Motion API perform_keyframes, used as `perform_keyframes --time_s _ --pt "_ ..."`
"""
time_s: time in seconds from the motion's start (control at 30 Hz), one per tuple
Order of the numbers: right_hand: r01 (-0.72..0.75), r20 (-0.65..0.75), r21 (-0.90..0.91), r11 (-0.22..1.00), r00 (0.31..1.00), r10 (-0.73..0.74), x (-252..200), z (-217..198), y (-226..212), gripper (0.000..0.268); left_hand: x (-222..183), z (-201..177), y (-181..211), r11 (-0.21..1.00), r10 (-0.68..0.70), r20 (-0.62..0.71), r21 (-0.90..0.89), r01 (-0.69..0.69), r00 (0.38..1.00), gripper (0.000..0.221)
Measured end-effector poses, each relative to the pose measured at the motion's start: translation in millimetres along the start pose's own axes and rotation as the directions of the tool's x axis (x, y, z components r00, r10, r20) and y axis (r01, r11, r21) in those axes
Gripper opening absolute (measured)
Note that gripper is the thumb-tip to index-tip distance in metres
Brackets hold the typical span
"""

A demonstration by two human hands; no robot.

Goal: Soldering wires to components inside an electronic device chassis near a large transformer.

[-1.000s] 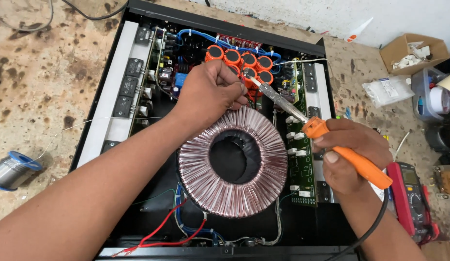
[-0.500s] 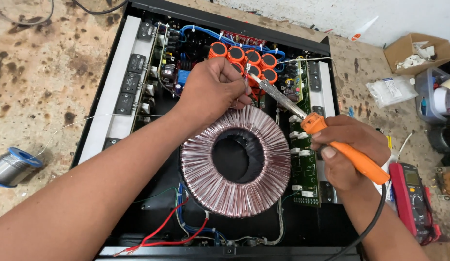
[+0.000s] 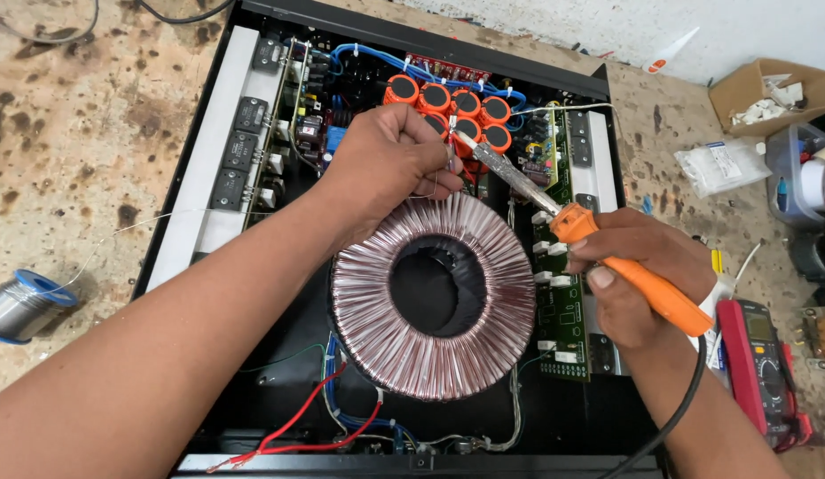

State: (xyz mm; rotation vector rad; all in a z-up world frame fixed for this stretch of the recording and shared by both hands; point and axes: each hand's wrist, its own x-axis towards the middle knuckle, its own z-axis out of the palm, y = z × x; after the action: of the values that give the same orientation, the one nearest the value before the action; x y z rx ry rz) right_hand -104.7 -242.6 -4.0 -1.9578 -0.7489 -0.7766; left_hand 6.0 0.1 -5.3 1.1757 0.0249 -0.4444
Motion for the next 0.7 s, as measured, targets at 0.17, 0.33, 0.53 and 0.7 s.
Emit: perform_keyframes --time_s 0.17,0.33,0.53,0.7 --pt "-0.02 0.021 0.012 1.0 1.0 0.02 0.7 -1.2 -1.7 0.022 -0.1 -1.3 0.3 1.0 0.004 0.015 0.002 -0.004 1.0 0.016" --pt "0.006 0.038 -0.001 1.0 0.999 -0.006 2.5 -1.7 -0.6 0.023 3.8 -2.9 -2.6 1.0 0.004 0.038 -0.001 -0.004 0.999 0.016" --pt "0.043 0.05 -0.112 0.993 0.998 -0.038 2.3 -3.3 2.7 0.023 5.6 -2.8 -3.1 1.0 -0.006 0.017 -0.024 0.007 1.0 0.015" --pt "0.069 0.112 -0.18 0.981 0.993 -0.049 3.5 -7.0 4.1 0.02 5.7 -4.2 -3.2 0.997 -0.026 0.007 -0.076 0.026 1.0 0.027"
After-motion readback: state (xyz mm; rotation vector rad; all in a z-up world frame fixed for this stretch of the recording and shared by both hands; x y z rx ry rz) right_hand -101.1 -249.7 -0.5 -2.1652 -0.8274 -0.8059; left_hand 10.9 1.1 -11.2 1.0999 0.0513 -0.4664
